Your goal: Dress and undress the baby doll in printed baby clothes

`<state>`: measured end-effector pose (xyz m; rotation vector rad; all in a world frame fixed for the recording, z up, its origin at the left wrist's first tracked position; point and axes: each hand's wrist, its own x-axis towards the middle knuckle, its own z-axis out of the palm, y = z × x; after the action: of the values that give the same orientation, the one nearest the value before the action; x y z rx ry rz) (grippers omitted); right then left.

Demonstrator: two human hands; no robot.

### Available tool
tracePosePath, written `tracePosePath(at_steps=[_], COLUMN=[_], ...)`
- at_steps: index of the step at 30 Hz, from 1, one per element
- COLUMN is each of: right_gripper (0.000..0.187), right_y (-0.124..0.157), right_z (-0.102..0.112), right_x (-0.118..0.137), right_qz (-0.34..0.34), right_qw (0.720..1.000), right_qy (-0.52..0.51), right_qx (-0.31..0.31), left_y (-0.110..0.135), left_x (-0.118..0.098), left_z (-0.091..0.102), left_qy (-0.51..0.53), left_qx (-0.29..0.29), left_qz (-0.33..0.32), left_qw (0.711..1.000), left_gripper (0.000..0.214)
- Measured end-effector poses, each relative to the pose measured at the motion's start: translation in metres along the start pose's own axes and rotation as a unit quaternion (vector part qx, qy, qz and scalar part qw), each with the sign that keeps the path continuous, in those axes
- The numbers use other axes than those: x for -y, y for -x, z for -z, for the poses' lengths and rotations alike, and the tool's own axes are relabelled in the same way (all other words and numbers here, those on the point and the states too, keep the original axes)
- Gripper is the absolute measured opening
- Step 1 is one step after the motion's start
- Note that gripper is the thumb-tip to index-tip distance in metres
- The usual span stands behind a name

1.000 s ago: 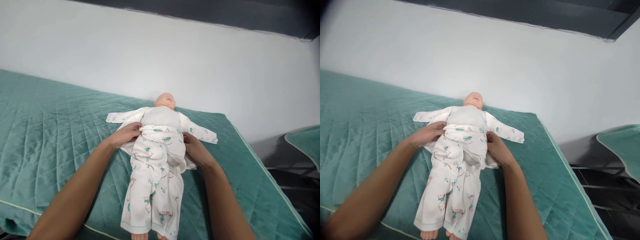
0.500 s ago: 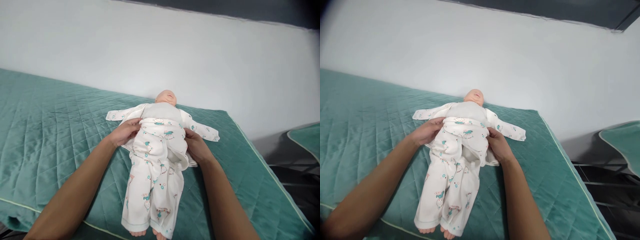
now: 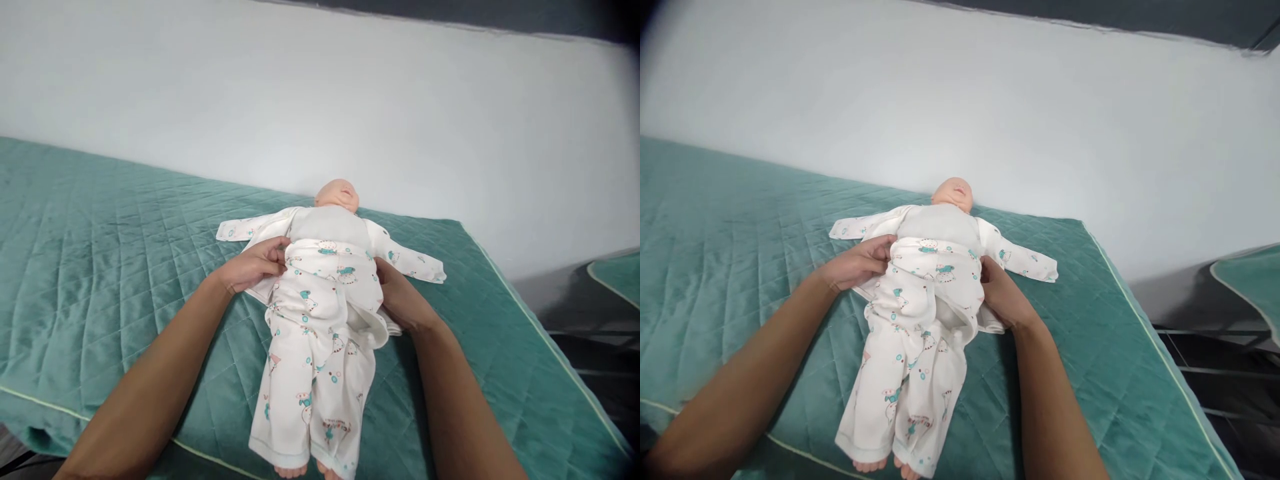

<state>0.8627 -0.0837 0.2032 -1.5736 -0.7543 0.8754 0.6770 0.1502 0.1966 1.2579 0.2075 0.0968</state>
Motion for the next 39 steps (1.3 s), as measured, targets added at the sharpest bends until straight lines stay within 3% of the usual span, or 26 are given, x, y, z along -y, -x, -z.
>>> tracePosePath(at_steps=[5, 13, 18, 23, 26, 32, 36, 39], right_gripper=[0.048, 0.040, 0.036, 0.034, 0.038, 0.040, 0.035, 0.035], right_y=[0.003, 0.000, -0.003, -0.005, -0.007, -0.007, -0.004, -0.002], right_z=[-0.001, -0.003, -0.003, -0.004, -0.004, -0.005, -0.005, -0.006], right_x=[0.004, 0.005, 0.000, -0.004, -0.006, -0.006, -0.002, 0.001], right_qz=[0.007, 0.003, -0.030, -0.050, -0.067, -0.055, -0.052, -0.031], right_qw=[0.999, 0.999, 0.998, 0.995, 0.992, 0.994, 0.997, 0.997], right_qy=[0.030, 0.053, 0.027, -0.016, -0.017, -0.055, -0.050, -0.068], right_qx=[0.010, -0.011, -0.044, -0.080, -0.104, -0.077, -0.041, -0.017], left_y=[0.000, 0.000, 0.001, -0.002, -0.005, -0.012, -0.010, -0.008], left_x=[0.002, 0.003, 0.001, 0.005, 0.002, -0.006, -0.005, -0.002], left_z=[0.003, 0.000, -0.003, 0.000, -0.001, -0.006, -0.006, -0.009], left_qy=[-0.026, -0.067, -0.084, -0.114, -0.133, -0.202, -0.182, -0.118], left_qx=[0.015, 0.007, -0.031, -0.120, -0.144, -0.105, -0.060, -0.026], left_qz=[-0.001, -0.002, 0.017, 0.036, 0.069, 0.126, 0.093, 0.065], left_qw=[1.000, 0.998, 0.996, 0.986, 0.978, 0.966, 0.977, 0.991], left_gripper=[0.049, 0.041, 0.044, 0.039, 0.033, 0.012, 0.006, 0.015])
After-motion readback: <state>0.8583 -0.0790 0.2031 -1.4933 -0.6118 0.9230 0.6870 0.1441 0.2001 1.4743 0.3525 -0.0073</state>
